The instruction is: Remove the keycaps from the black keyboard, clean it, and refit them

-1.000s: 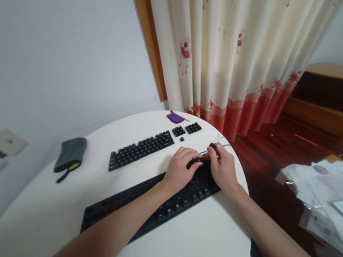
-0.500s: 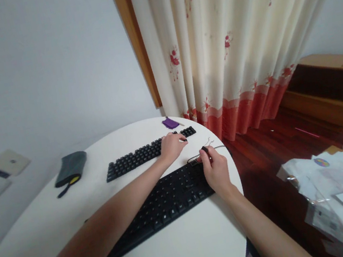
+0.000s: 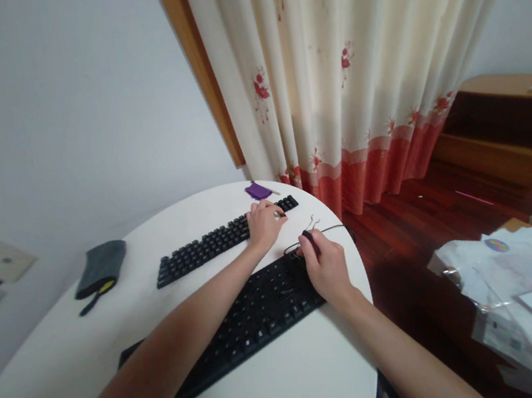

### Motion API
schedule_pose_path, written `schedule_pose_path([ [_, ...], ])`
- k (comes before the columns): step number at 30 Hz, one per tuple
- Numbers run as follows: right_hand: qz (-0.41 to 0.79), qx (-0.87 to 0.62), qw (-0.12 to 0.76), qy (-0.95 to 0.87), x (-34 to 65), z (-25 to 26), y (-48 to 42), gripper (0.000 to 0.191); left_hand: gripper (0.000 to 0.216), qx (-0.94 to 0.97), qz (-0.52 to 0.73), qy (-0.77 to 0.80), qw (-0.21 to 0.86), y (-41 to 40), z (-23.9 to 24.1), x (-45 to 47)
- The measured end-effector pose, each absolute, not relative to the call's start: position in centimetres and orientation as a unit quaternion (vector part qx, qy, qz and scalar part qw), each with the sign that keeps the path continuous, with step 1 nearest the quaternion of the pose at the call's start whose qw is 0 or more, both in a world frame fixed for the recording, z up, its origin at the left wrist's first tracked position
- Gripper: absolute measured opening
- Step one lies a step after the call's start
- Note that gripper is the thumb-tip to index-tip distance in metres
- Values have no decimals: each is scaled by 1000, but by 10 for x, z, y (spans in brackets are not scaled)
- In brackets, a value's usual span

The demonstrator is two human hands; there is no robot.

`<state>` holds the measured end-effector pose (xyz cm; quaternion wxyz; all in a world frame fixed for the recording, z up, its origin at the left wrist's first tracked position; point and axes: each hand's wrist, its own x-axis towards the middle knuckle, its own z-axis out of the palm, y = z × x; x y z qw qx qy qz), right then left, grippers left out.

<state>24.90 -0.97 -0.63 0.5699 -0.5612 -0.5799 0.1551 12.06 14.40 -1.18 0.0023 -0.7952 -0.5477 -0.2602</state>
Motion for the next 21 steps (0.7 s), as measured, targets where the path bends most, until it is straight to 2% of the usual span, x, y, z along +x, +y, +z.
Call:
schedule_pose_path([
  [4,158,-557,571,-582,249,-6,-10,31,31,-779,-270,-564,33,141,-11,120],
  [10,159,-557,566,-587,248,-6,-11,30,20,-768,-246,-590,31,140,-9,119],
  [21,149,-561,560,-592,249,-6,-11,29,19,-780,-249,-574,22,144,-13,122],
])
